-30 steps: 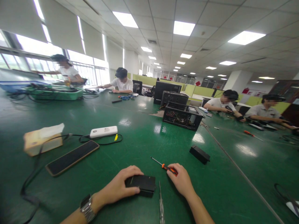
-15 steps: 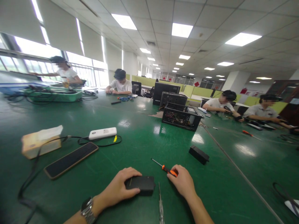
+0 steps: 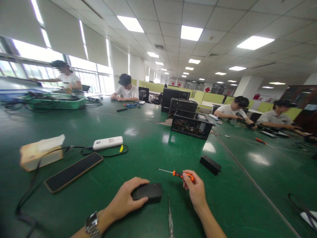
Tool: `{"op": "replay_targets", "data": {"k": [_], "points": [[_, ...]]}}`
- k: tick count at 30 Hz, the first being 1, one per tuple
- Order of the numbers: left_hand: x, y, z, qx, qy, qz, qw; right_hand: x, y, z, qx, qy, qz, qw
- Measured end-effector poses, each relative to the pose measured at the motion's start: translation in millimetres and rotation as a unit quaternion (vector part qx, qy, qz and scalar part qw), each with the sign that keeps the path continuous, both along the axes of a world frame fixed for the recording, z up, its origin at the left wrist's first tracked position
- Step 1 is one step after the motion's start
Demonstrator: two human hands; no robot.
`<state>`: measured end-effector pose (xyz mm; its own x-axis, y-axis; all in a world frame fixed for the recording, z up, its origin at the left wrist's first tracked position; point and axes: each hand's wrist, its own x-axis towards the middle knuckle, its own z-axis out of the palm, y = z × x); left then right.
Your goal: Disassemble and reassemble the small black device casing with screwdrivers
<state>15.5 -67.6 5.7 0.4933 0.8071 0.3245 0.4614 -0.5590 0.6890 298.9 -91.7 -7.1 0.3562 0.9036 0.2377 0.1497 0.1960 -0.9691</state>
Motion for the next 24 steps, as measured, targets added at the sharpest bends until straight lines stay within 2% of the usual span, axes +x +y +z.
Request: {"op": "replay_targets", "data": {"k": [4,7,10,13,16,24], "points": [[0,-1,2.4,-0.019,-0.008,-0.013,1.0,-2,-2,2.5,0.017,0.07,0.017,0.997],[0,-3,5.9,-0.05,-0.021,-0.02,0.998,-6,-5,6.6,0.034,0.168,0.044,0.984],[3,-4,5.8,-0.081,-0.037,-0.03,0.996,-12,-10,11.7,0.037,0.215,0.071,0.973],[5,-3,2.6,-0.11,-0.043,-0.035,0.992,-17,-14,15.3,0.043,0.21,0.075,0.974],[6,-2,0.2,-0.131,-0.044,-0.042,0.99,-19,-16,15.9,0.062,0.187,0.051,0.979],[5,-2,3.3,-0.142,-0.049,-0.05,0.987,-11,-17,10.9,0.076,0.101,0.017,0.992]]}}
